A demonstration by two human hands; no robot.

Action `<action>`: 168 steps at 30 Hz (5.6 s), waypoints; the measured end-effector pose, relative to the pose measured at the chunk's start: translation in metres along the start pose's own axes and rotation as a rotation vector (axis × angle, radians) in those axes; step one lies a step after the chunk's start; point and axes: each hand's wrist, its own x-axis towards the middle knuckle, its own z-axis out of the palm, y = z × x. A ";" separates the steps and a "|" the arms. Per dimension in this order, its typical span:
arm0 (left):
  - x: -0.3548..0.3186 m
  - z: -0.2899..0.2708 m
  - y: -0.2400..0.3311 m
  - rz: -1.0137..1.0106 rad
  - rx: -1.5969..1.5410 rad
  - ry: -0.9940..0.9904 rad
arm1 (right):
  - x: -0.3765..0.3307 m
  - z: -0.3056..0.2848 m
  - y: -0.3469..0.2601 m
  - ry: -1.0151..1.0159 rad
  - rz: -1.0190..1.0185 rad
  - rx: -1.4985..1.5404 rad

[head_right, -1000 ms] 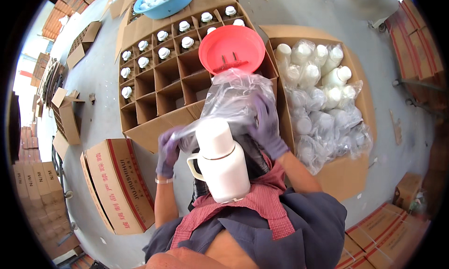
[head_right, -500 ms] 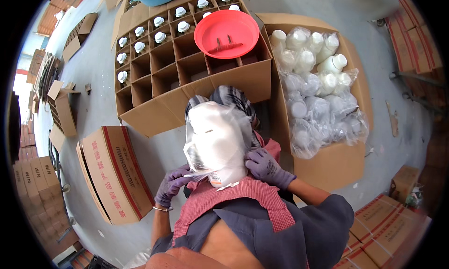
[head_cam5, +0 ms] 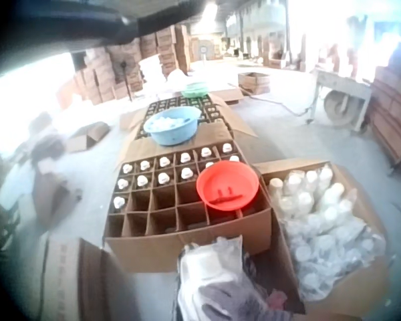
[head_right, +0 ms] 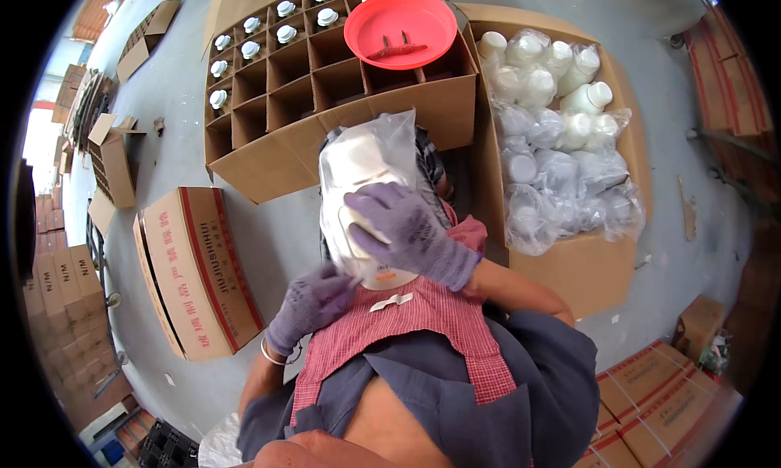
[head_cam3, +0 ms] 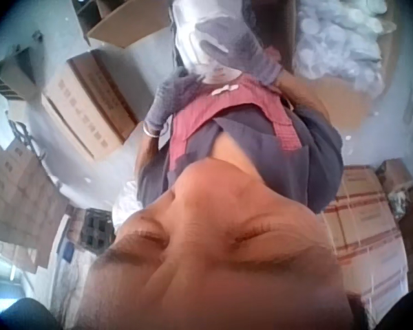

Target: The person places items into plastic bags and then packs them into a partitioned box while sitting on the floor of a warehouse.

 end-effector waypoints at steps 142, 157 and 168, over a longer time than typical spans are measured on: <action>0.073 -0.012 -0.098 0.033 -0.895 0.797 | 0.061 -0.002 0.096 -0.249 -0.202 0.066; 0.067 -0.049 -0.084 0.097 -0.366 0.252 | 0.054 0.008 0.074 -0.441 0.250 0.405; 0.091 -0.057 -0.095 0.170 -0.543 0.421 | 0.135 0.056 0.053 -0.210 0.199 0.573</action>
